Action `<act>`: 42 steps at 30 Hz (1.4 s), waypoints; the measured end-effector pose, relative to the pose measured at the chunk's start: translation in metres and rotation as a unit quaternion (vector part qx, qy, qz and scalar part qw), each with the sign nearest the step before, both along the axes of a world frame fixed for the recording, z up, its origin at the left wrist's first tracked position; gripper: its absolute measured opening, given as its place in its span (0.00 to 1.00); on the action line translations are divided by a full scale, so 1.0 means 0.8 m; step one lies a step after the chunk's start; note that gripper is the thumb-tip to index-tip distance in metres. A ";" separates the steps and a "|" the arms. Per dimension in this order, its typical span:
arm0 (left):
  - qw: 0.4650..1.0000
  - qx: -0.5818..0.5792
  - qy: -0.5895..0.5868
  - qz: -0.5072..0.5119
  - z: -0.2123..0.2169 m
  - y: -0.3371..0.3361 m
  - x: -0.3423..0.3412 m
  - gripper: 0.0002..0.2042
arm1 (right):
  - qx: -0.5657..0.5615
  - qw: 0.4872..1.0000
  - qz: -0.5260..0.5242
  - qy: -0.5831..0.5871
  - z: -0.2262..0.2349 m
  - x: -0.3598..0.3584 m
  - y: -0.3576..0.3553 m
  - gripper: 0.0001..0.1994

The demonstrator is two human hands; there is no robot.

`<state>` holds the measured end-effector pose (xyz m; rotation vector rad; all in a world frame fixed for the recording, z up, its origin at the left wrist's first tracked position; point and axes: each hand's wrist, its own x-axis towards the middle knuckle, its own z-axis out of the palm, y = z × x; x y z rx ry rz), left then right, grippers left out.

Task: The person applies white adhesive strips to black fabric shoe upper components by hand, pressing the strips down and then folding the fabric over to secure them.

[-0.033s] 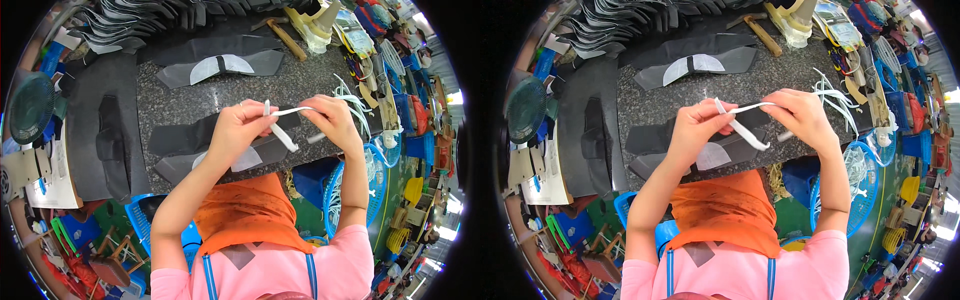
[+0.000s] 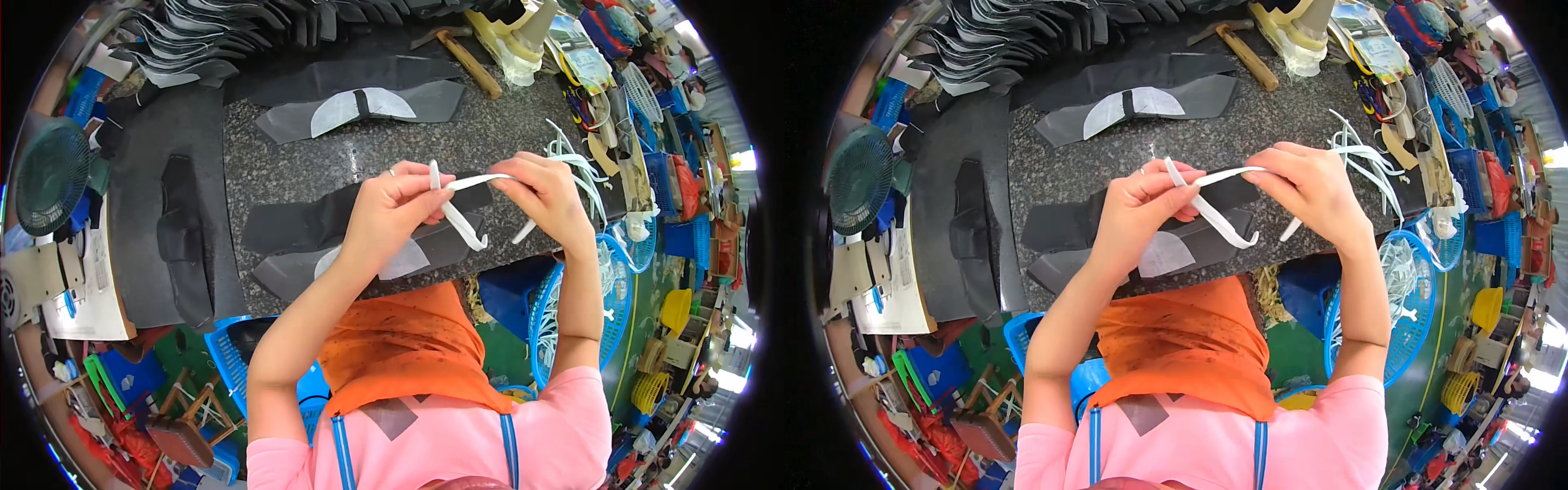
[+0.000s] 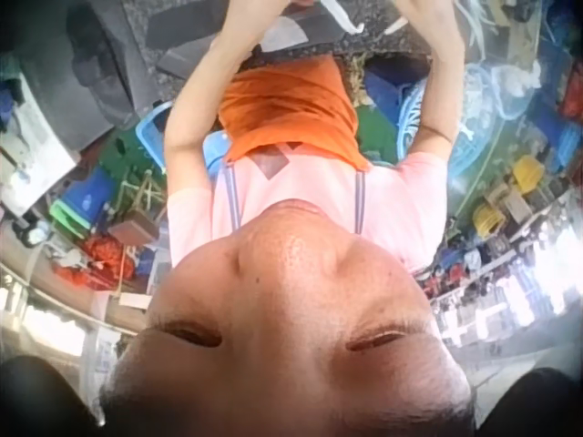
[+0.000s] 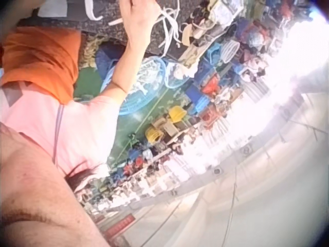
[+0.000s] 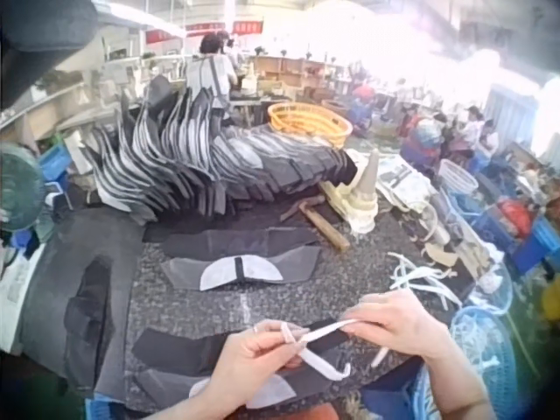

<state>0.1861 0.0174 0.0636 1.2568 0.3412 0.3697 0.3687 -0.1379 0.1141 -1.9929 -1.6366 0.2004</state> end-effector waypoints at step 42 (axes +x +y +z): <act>0.838 0.426 0.229 0.254 -0.013 0.048 -0.188 0.05 | -0.130 0.972 0.042 0.190 -0.027 -0.155 0.088 0.07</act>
